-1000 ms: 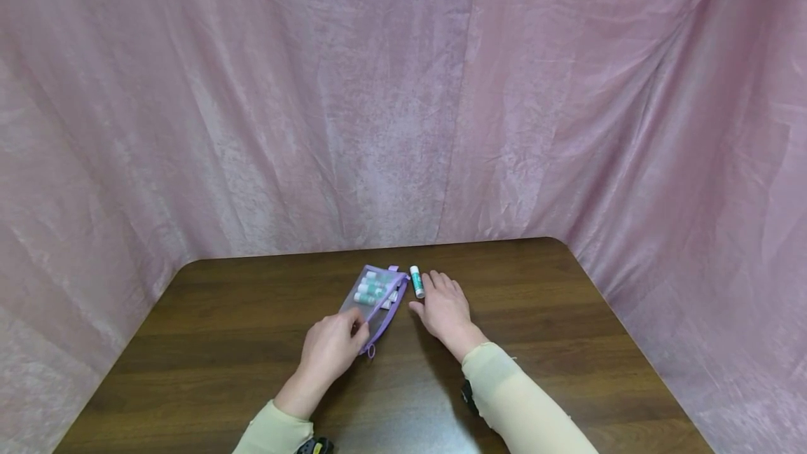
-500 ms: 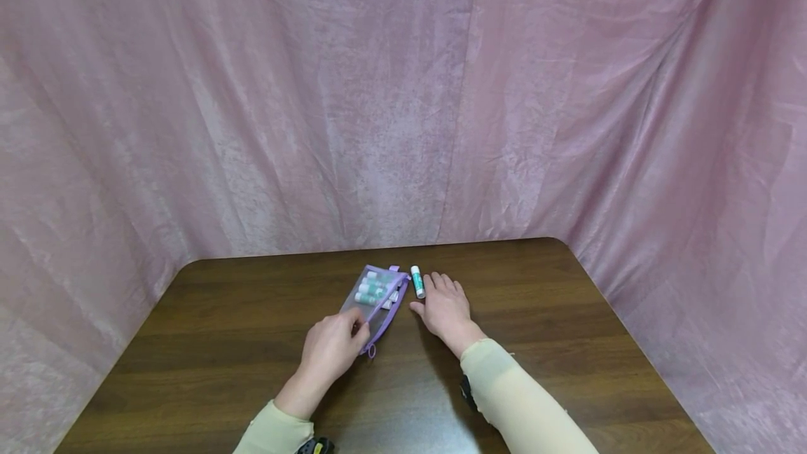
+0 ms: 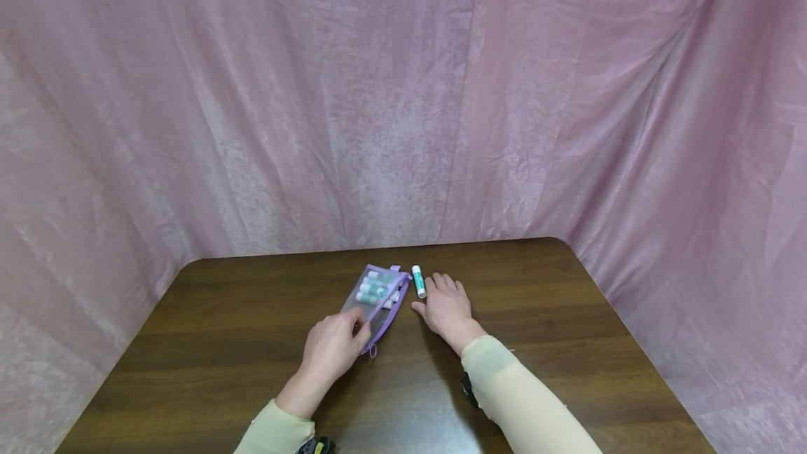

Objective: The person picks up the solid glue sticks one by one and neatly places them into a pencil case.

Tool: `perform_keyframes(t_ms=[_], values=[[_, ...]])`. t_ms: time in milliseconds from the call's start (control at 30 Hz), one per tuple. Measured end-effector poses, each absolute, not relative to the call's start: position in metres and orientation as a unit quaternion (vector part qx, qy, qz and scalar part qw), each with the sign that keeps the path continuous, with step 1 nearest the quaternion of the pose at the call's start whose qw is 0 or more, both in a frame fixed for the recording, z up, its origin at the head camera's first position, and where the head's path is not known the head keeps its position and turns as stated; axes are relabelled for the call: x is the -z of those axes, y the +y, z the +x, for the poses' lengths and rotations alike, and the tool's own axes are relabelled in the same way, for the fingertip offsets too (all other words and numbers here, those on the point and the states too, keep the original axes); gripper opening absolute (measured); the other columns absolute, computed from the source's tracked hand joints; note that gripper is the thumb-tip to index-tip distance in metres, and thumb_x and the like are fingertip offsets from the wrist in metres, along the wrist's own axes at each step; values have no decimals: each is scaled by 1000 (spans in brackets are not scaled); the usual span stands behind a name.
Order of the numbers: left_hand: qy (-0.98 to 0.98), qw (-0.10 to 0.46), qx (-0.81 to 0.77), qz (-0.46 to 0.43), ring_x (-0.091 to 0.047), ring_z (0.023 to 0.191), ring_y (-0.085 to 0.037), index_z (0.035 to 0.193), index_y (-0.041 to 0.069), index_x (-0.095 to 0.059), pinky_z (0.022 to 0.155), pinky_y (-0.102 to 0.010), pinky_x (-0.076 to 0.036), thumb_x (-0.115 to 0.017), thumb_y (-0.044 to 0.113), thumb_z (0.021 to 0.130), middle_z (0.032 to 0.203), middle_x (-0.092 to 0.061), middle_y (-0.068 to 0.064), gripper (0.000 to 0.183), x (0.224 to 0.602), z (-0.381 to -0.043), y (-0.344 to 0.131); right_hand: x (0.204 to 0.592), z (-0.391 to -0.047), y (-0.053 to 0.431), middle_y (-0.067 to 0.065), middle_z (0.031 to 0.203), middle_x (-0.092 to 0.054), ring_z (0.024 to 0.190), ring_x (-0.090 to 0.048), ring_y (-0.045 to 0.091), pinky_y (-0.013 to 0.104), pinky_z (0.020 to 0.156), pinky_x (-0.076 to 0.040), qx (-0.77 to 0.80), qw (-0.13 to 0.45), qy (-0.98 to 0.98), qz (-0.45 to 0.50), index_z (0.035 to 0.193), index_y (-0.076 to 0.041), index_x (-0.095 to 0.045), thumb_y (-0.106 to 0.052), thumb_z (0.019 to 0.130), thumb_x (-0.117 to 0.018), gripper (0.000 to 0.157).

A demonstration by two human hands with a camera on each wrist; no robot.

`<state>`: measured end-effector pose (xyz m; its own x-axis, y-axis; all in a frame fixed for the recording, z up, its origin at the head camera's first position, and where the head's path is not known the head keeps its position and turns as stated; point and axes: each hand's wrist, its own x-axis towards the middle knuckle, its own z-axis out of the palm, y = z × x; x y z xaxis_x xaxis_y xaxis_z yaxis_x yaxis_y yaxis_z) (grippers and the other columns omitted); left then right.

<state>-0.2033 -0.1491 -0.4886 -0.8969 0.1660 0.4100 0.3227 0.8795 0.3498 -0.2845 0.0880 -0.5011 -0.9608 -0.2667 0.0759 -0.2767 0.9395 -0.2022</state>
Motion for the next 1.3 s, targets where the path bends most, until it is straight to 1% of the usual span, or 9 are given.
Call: perform_keyframes(t_ms=[300, 533, 800, 1000, 1167, 1300], values=[[-954, 172, 210, -125, -41, 51, -10, 79, 18, -63, 48, -32, -34, -80, 17, 96, 61, -49, 9, 24, 489, -205, -149, 498, -284, 86, 23, 157, -57, 152, -47, 44, 59, 124, -34, -98, 12, -986, 133, 154, 3, -57, -41, 108, -70, 65], [-955, 174, 205, -126, -41, 51, -10, 79, 19, -63, 48, -32, -35, -80, 17, 96, 61, -49, 9, 24, 489, -206, -150, 499, -286, 84, 21, 155, -60, 151, -48, 42, 59, 123, -35, -96, 18, -986, 132, 149, 2, -61, -42, 108, -70, 60], [-954, 172, 209, -128, -39, 51, -9, 79, 18, -63, 47, -31, -33, -79, 17, 97, 60, -48, 9, 24, 489, -205, -150, 500, -289, 82, 18, 142, -69, 141, -59, 39, 56, 117, -43, -94, 54, -986, 130, 132, 0, -72, -37, 106, -73, 44], [-953, 177, 209, -129, -39, 51, -9, 79, 18, -63, 47, -31, -33, -79, 16, 96, 60, -48, 9, 24, 489, -204, -150, 499, -290, 82, 16, 130, -74, 131, -65, 37, 54, 112, -48, -86, 77, -985, 131, 118, -1, -76, -34, 104, -77, 36], [-953, 176, 209, -129, -39, 51, -9, 79, 18, -63, 47, -31, -33, -79, 16, 96, 60, -47, 9, 24, 489, -203, -150, 500, -292, 81, 13, 124, -76, 125, -68, 34, 52, 109, -49, -86, 82, -984, 130, 110, -3, -77, -36, 103, -78, 33], [-950, 188, 212, -134, -39, 51, -9, 78, 18, -62, 47, -31, -33, -79, 15, 95, 60, -48, 10, 25, 488, -202, -150, 501, -294, 79, 13, 120, -76, 122, -69, 35, 53, 109, -50, -88, 83, -984, 130, 104, -4, -76, -37, 103, -78, 33]])
